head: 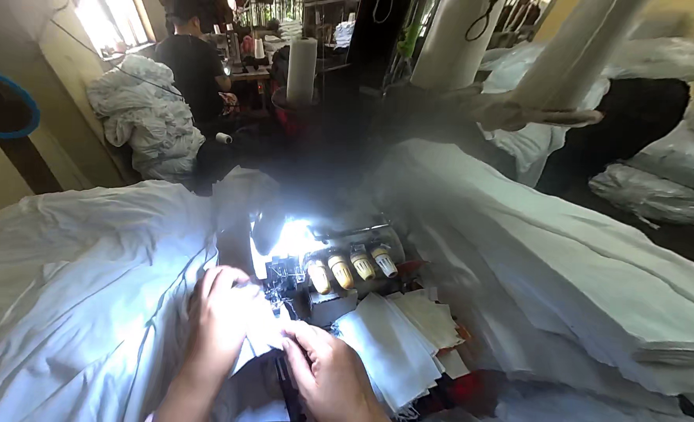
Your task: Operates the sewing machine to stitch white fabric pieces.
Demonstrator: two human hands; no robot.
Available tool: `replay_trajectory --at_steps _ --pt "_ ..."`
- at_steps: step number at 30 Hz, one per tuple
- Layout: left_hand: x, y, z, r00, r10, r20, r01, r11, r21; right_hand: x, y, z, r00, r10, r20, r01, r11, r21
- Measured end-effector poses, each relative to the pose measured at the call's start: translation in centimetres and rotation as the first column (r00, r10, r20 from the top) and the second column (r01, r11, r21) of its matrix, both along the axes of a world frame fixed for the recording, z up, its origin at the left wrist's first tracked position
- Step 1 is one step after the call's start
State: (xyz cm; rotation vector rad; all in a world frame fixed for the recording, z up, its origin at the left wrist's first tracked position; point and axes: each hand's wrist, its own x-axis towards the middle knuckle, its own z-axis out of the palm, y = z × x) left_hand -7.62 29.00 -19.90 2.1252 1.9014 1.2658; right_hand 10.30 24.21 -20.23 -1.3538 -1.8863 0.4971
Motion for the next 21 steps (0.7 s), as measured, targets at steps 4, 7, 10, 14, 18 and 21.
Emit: replay_trajectory --at_steps 4,7,10,14,18,21 --pt "-1.3 -2.9 -1.0 0.985 -0.146 -0.09 0.15 0.988 0.04 0.5 1.8 0.0 0.992 0.126 -0.021 -0.122 0.983 0.135" --pt "-0.9 -3.1 -0.5 0.96 -0.275 0.043 0.262 0.945 0.197 0.0 2.6 0.5 0.908 0.305 -0.288 -0.317 0.948 0.005" --pt "-0.7 -2.0 1.0 0.916 -0.39 0.091 0.366 0.907 0.208 0.2 2.1 1.5 0.815 0.214 -0.538 -0.412 0.868 -0.277" --pt "-2.1 -0.4 1.5 0.941 -0.338 -0.025 0.325 0.922 -0.209 1.8 1.2 1.7 0.816 0.229 -0.53 -0.474 0.79 -0.389" --pt "-3.1 0.0 2.3 0.886 -0.401 -0.234 0.304 0.882 -0.36 1.0 1.9 2.8 0.638 0.227 -0.736 -0.451 0.884 -0.119" --pt "-3.5 -0.8 2.4 0.833 -0.5 -0.237 0.45 0.861 -0.236 -1.0 3.2 2.5 0.661 0.234 -0.713 -0.304 0.952 0.031"
